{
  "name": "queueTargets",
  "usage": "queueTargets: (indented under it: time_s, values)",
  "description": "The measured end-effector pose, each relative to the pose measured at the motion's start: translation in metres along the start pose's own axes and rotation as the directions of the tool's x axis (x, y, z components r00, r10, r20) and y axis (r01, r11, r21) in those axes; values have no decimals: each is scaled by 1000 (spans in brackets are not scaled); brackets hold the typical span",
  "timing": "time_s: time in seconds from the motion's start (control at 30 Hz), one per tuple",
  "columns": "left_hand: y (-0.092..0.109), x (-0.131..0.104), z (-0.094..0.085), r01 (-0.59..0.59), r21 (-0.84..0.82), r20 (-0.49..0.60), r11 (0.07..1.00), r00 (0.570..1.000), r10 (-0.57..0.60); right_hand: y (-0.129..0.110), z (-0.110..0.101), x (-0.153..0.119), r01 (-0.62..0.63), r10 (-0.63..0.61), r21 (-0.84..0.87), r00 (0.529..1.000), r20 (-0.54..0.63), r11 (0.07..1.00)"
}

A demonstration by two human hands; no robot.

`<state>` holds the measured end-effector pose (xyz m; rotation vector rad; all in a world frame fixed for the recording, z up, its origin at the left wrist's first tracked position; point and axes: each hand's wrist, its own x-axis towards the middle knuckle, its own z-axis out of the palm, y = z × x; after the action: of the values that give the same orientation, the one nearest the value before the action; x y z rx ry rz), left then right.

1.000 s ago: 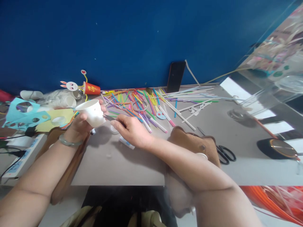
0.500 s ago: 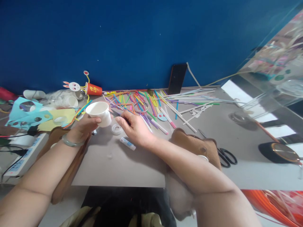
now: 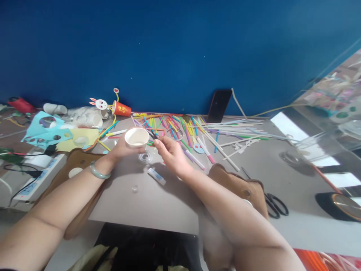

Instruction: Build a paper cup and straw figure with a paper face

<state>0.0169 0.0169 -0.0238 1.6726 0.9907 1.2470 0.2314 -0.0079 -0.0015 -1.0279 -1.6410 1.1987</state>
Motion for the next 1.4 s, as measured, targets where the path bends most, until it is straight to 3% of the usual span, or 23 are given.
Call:
queueTargets:
  time_s: [0.2,0.43,0.8,1.4]
  values:
    - [-5,-3,1,30,-44,10,999,1000,-29,5,4,-3,-6,-4,141,997,75,990]
    - [2,-4,4,24,-73,-22,997,999,-26,3,4,-4,61,-69,110,995,74,992]
    - [-3,-4,5,-48,-1,11,999,999,48,7,5,-5,49,-55,128,998,40,991]
    - [-12,-4,9,-47,-58,-105,997,994,41,2,5,-5,103,-109,89,992,62,991]
